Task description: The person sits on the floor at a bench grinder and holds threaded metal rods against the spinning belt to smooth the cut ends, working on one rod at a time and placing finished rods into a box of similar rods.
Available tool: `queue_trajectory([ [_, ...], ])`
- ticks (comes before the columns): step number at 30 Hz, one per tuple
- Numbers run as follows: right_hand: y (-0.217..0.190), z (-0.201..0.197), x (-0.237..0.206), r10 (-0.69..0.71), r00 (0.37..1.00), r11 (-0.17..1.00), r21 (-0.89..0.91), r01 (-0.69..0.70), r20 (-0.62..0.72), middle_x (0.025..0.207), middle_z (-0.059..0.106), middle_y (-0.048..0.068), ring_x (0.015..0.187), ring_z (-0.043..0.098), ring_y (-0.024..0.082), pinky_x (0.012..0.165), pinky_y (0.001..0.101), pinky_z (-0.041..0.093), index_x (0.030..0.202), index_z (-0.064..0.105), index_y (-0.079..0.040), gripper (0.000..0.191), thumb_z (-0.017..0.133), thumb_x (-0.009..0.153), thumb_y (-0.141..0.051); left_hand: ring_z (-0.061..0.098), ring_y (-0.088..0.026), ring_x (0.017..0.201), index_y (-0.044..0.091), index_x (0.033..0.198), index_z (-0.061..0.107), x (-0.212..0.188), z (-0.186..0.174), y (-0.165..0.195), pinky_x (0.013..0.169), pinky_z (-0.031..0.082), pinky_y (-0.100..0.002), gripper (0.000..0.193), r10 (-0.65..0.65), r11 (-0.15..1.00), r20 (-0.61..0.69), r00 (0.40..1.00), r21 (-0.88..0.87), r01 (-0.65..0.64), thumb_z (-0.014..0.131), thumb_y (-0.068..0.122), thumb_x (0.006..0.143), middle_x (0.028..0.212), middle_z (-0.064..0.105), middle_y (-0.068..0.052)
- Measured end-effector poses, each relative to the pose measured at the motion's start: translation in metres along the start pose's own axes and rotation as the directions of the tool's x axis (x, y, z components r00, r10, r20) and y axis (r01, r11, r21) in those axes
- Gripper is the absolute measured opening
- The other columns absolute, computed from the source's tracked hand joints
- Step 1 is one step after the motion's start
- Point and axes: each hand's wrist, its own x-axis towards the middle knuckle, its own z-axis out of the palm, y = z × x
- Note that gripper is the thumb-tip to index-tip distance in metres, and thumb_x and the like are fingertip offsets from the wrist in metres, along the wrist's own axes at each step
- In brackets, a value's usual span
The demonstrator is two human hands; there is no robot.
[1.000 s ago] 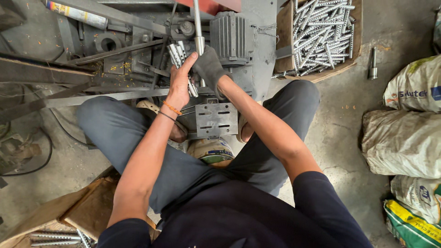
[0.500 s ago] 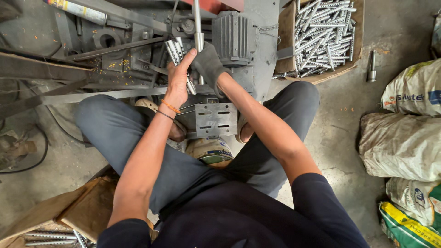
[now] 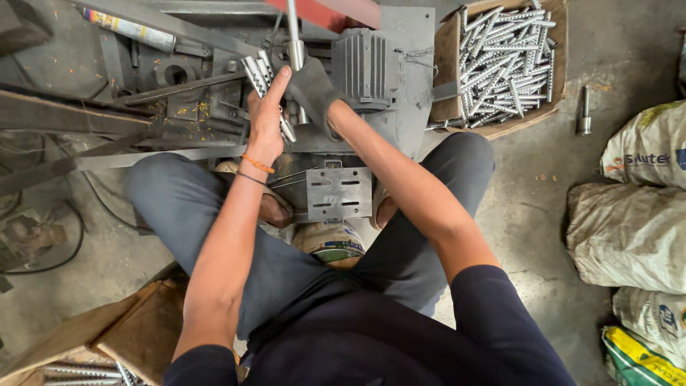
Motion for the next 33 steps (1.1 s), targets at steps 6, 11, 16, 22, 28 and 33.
queue_trajectory([
  [6, -0.017, -0.011, -0.005, 0.082, 0.996, 0.996, 0.020, -0.083, 0.032, 0.058, 0.062, 0.011, 0.040, 0.058, 0.019, 0.034, 0.0372, 0.048, 0.077, 0.063, 0.002, 0.017, 0.069, 0.086, -0.011, 0.044, -0.003, 0.051, 0.014, 0.082, 0.070, -0.004, 0.016, 0.007, 0.045, 0.033, -0.023, 0.030, 0.032, 0.999, 0.012, 0.999, -0.008, -0.032, 0.081, 0.041, 0.088, 0.066, 0.054, 0.009],
  [11, -0.025, -0.023, -0.003, 0.036, 0.993, 0.997, 0.067, -0.044, 0.112, 0.058, 0.059, 0.011, 0.041, 0.057, 0.021, 0.035, 0.0393, 0.050, 0.075, 0.059, 0.000, 0.019, 0.067, 0.087, -0.011, 0.048, -0.006, 0.044, 0.011, 0.078, 0.068, 0.003, 0.027, 0.010, 0.040, 0.036, -0.024, 0.034, 0.010, 1.000, 0.007, 1.000, -0.024, -0.010, 0.083, 0.041, 0.086, 0.062, 0.057, 0.005],
  [16, -0.030, -0.033, 0.008, 0.107, 0.984, 0.988, 0.095, -0.121, 0.139, 0.059, 0.057, 0.011, 0.043, 0.057, 0.023, 0.038, 0.0415, 0.051, 0.074, 0.059, 0.001, 0.021, 0.068, 0.089, -0.012, 0.051, -0.008, 0.043, 0.011, 0.075, 0.064, 0.018, 0.033, 0.013, 0.038, 0.042, -0.025, 0.040, 0.043, 0.999, 0.004, 0.999, 0.014, -0.043, 0.085, 0.045, 0.083, 0.060, 0.057, 0.003],
  [22, -0.033, -0.039, 0.038, 0.151, 0.968, 0.976, 0.126, -0.178, 0.202, 0.057, 0.052, 0.010, 0.042, 0.055, 0.023, 0.041, 0.0430, 0.052, 0.075, 0.055, -0.005, 0.016, 0.065, 0.087, -0.008, 0.048, -0.008, 0.041, 0.013, 0.073, 0.058, 0.049, 0.039, 0.017, 0.036, 0.041, -0.026, 0.046, 0.049, 0.997, -0.026, 0.998, 0.065, -0.047, 0.088, 0.048, 0.078, 0.058, 0.050, 0.005],
  [28, -0.038, -0.047, 0.066, 0.105, 0.969, 0.982, 0.132, -0.136, 0.222, 0.057, 0.053, 0.009, 0.043, 0.054, 0.023, 0.042, 0.0432, 0.052, 0.077, 0.056, -0.006, 0.014, 0.066, 0.086, -0.008, 0.048, -0.008, 0.041, 0.012, 0.069, 0.053, 0.078, 0.044, 0.021, 0.037, 0.042, -0.027, 0.054, 0.057, 0.991, -0.040, 0.998, 0.126, -0.052, 0.089, 0.052, 0.078, 0.058, 0.047, 0.005],
  [33, -0.041, -0.058, 0.083, 0.102, 0.952, 0.957, 0.233, -0.173, 0.289, 0.058, 0.053, 0.009, 0.045, 0.055, 0.022, 0.046, 0.0424, 0.053, 0.079, 0.059, -0.005, 0.016, 0.064, 0.091, -0.013, 0.048, -0.008, 0.041, 0.015, 0.068, 0.053, 0.098, 0.050, 0.022, 0.037, 0.042, -0.027, 0.053, 0.097, 0.986, -0.034, 0.995, 0.138, -0.092, 0.090, 0.051, 0.076, 0.057, 0.049, 0.005],
])
